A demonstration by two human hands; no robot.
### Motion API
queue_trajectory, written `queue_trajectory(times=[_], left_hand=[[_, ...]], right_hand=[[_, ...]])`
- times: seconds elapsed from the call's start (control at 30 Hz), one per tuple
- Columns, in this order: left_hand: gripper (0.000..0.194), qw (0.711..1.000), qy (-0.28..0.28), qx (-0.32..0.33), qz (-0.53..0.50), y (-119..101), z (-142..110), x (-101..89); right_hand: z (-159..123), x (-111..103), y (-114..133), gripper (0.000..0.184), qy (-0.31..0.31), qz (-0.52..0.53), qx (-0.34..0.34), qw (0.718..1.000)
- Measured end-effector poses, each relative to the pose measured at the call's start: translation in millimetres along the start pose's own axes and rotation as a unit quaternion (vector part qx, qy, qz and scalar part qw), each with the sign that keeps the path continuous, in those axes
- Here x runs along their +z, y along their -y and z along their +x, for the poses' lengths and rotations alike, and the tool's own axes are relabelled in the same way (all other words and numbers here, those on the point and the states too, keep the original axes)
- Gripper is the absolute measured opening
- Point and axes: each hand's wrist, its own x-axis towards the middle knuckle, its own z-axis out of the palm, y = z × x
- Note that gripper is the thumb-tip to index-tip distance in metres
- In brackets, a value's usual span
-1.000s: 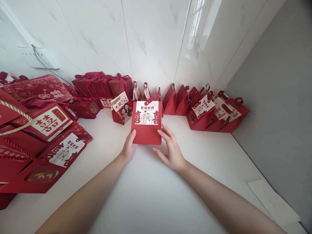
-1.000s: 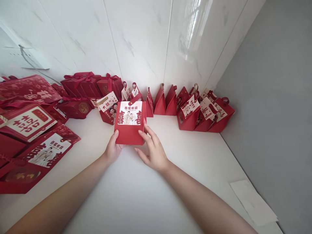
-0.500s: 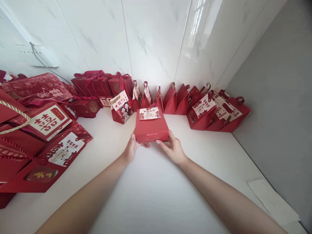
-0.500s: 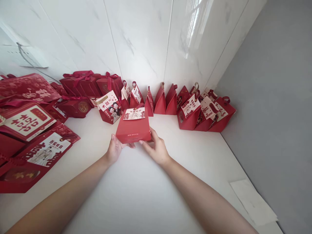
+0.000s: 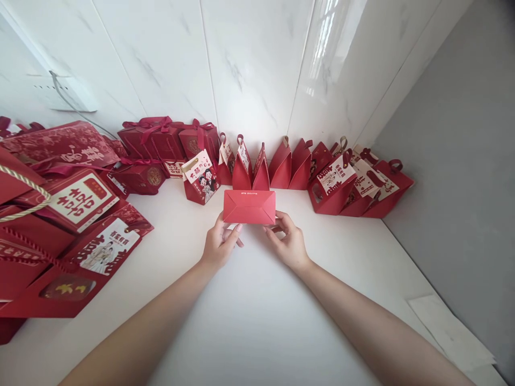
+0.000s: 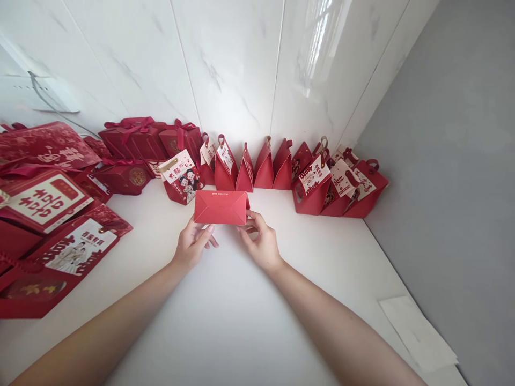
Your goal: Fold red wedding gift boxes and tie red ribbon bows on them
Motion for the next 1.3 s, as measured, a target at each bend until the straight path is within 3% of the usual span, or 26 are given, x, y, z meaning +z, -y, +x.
queue_trajectory(times=[0.17,0.37,0.57,0.7,0.83,1.0,1.13,1.23,1.3], left_hand=[[0.053,1.000,0.015,0.010,-0.025,2.0,0.2,-2.6],[0.073,0.983,0.138,0.001,-0.122,10.7,8.5,-8.6],[0.073,0.979,0.128,-0.027,-0.158,20.8,14.1,-8.9],[0.068,0.978,0.115,-0.059,-0.164,25.1,14.8,-7.4],[0.073,0.975,0.115,-0.062,-0.180,13.1,15.0,-3.1],[0.068,0.954,0.195,0.002,-0.229,-14.4,12.3,2.4],[0.063,0.947,0.163,-0.045,-0.272,-10.6,9.8,1.6],[0.063,0.937,0.092,-0.087,-0.326,-0.5,11.5,-4.0],[0.066,0.916,0.082,-0.117,-0.375,0.8,14.5,-9.8]], right_hand=[[0.4,1.2,1.9,0.040,0.011,-0.004,-0.015,1.000],[-0.7,-5.0,5.8,0.055,0.006,0.017,-0.044,0.999],[-1.0,-5.4,9.5,0.049,-0.059,-0.016,-0.074,0.995],[-1.7,-2.1,17.8,0.033,-0.032,-0.088,-0.147,0.985],[-3.4,-0.3,19.7,0.029,-0.017,-0.143,-0.225,0.964],[-7.1,0.8,17.6,0.043,0.031,-0.157,-0.270,0.950],[-8.3,0.2,20.5,0.044,0.044,-0.168,-0.283,0.943],[-7.9,0.1,24.1,0.047,0.029,-0.130,-0.248,0.959],[-6.9,0.0,25.5,0.050,0.032,-0.115,-0.215,0.969]])
